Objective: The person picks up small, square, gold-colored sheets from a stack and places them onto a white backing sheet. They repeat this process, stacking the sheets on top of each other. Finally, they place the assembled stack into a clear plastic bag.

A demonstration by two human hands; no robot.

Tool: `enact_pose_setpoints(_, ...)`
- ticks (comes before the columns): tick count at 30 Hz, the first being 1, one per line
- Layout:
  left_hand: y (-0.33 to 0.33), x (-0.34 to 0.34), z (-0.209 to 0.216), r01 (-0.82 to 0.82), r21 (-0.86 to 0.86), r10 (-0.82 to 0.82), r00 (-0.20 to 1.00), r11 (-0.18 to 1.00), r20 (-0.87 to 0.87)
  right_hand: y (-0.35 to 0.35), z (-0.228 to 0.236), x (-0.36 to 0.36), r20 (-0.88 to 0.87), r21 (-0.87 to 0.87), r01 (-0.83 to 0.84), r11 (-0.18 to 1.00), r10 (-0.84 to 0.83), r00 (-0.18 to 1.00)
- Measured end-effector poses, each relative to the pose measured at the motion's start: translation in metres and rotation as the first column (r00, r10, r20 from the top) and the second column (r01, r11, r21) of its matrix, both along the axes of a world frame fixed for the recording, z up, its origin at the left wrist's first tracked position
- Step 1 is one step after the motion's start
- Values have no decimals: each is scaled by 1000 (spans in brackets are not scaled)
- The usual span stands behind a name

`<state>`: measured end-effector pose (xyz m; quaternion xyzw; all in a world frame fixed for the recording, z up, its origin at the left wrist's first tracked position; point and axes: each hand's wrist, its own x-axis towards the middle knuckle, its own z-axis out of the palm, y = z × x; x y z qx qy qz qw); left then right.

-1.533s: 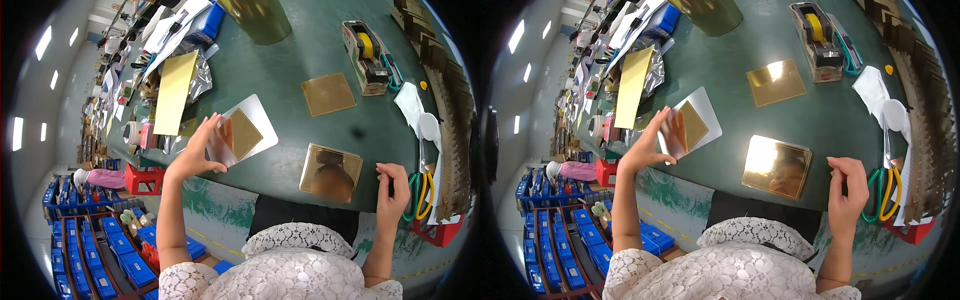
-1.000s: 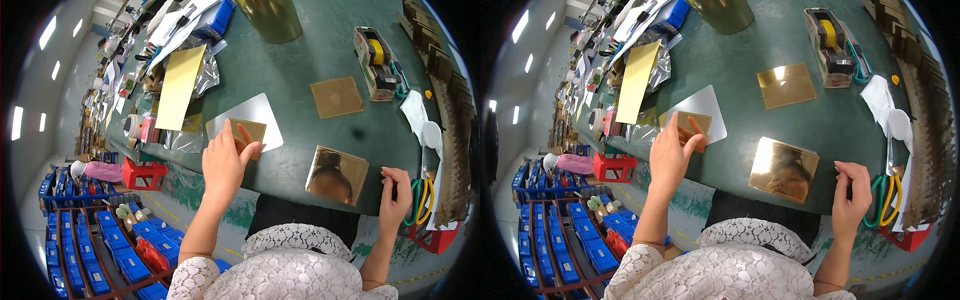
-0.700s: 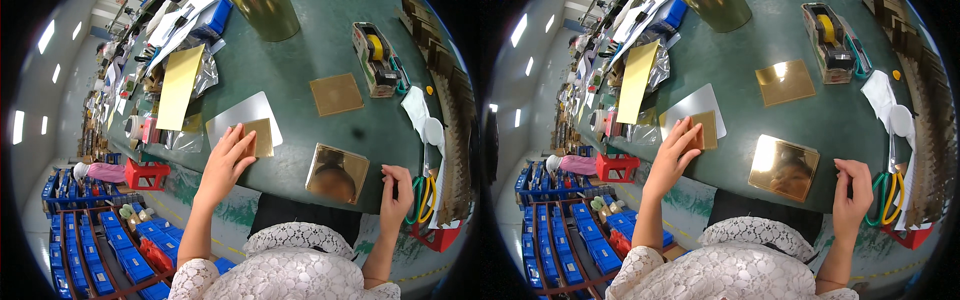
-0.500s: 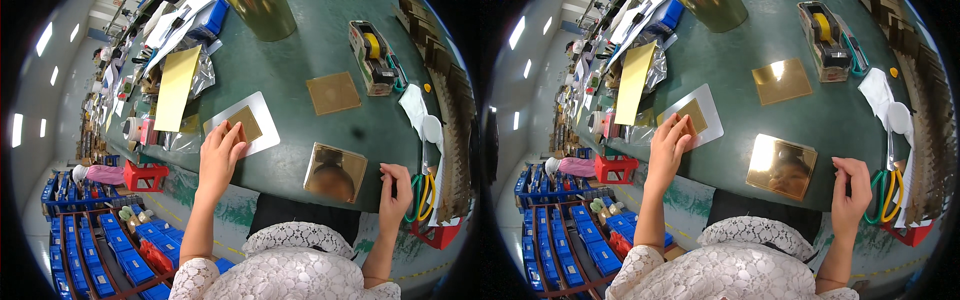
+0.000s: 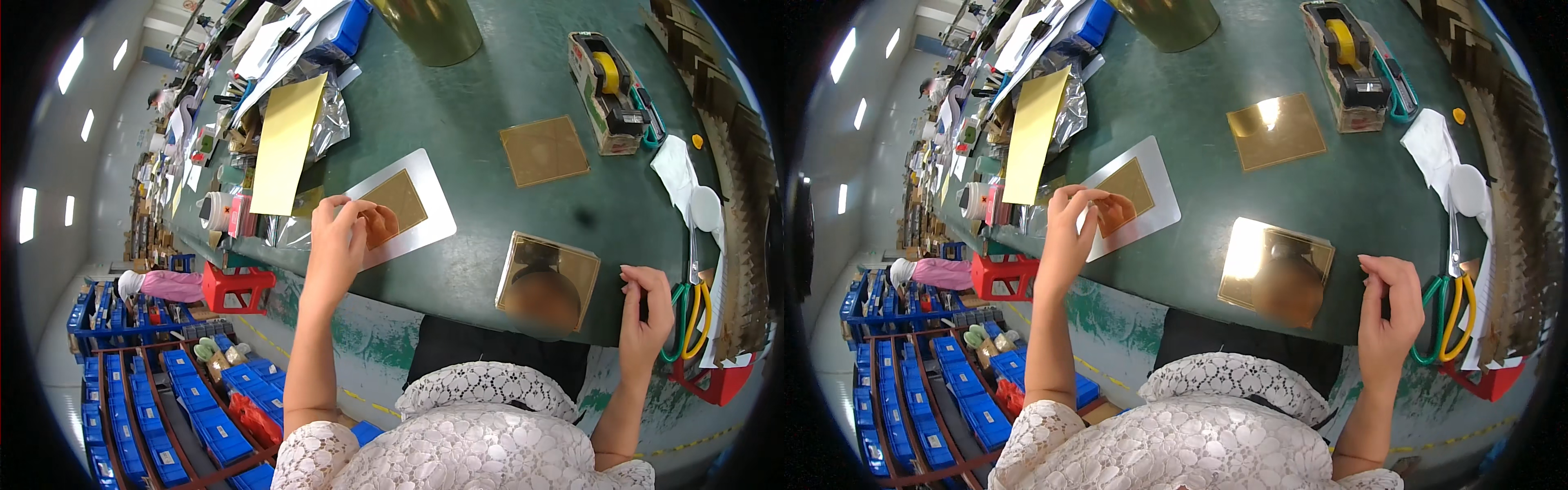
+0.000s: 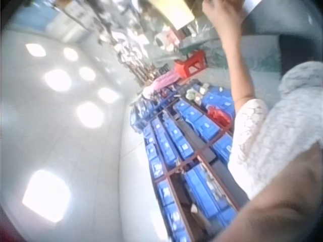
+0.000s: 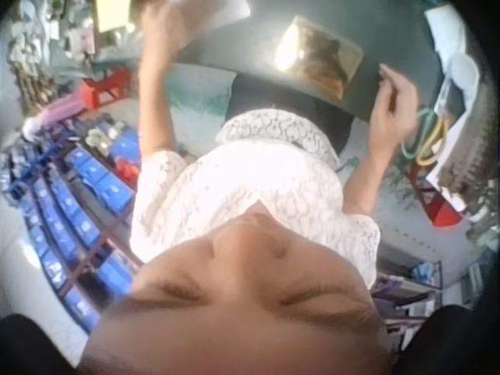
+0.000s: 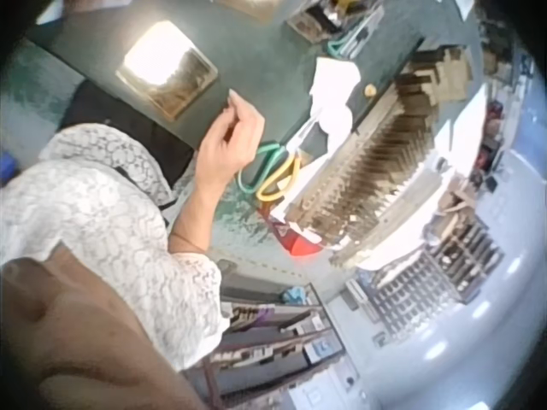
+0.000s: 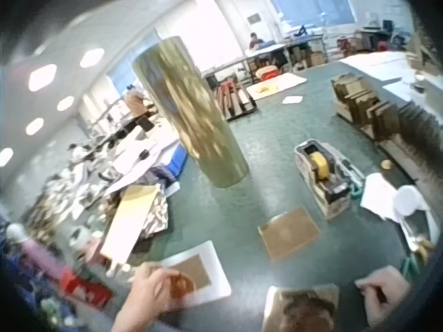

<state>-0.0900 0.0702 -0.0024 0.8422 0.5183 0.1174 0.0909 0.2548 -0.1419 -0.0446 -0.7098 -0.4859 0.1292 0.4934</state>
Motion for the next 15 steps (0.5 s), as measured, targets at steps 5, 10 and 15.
enact_pose_setpoints(5, 27, 2, 16, 159, -215, -140, 985, 964, 103, 0, 1, -1, -7, 10, -7, 1000, 7, 1000)
enact_pose_setpoints(10, 44, 15, 22, 44, -260, -83, 987, 965, -139, 0, 1, -1, -25, 25, 10, 1000, -10, 1000)
enact_pose_setpoints(15, 43, 10, 12, 21, -250, -51, 992, 968, -114, 2, 1, -1, -40, 77, 7, 997, -4, 999)
